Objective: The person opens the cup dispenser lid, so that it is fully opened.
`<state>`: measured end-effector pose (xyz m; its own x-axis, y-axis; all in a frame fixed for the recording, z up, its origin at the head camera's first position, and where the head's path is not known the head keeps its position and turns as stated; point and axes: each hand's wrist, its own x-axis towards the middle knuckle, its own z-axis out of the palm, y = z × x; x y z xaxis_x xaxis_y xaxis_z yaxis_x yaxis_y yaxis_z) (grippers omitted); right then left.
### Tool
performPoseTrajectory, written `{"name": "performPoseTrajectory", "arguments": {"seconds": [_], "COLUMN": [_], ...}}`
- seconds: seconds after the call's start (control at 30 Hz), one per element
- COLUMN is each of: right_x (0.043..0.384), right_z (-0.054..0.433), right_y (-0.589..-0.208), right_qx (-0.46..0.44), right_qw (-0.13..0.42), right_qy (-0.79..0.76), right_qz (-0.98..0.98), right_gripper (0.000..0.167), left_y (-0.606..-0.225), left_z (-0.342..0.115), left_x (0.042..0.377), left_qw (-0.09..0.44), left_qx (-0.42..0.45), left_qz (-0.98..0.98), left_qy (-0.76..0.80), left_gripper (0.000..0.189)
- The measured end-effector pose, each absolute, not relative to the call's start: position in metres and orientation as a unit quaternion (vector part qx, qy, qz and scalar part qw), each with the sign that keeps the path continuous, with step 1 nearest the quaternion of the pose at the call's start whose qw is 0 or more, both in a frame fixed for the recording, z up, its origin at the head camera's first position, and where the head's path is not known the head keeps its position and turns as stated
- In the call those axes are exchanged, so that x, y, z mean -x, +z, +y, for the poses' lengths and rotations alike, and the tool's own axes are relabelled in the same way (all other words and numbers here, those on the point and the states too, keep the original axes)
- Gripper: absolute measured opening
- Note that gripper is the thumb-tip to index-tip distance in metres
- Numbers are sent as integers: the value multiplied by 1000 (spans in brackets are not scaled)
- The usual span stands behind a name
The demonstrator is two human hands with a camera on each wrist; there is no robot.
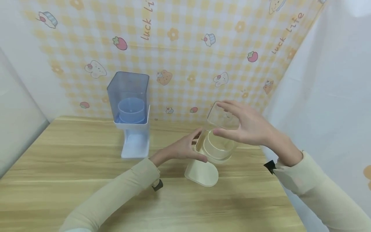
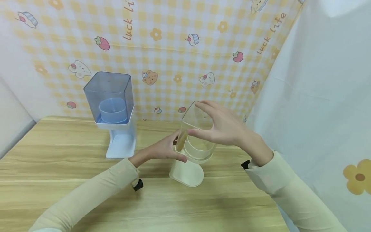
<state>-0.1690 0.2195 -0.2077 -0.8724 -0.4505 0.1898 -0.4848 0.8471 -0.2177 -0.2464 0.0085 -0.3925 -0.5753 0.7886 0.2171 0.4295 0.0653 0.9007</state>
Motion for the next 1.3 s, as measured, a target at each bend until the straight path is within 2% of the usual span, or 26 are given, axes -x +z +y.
{"name": "performPoseTrajectory", "arguments": {"seconds": [0.4, 0.67, 0.97, 1.07, 1.3], "right_x": [183, 180, 184, 188, 187], "right_z": [224, 220, 215, 215, 226], "right_y": [-197, -197, -191, -188, -194], "right_qx": [-236, -251, -274, -263, -237], "right_qw": [26, 32, 37, 28, 21], "right_qy": [128, 96, 79, 94, 129], "right_qz": [-963, -963, -958, -960, -963], "right_gripper": [76, 83, 81, 80, 78], "left_y": [-391, -393, -392, -392, -394], "left_z": [12, 13, 12, 13, 14], "left_x": [247, 246, 246, 247, 248], "left_qw": [168, 171, 167, 169, 168], "left_qx": [-409, -408, -399, -399, -399], "left_qz": [720, 719, 728, 721, 724], "left_qy": [535, 536, 532, 540, 538], "left_gripper": [102, 116, 108, 110, 99]}}
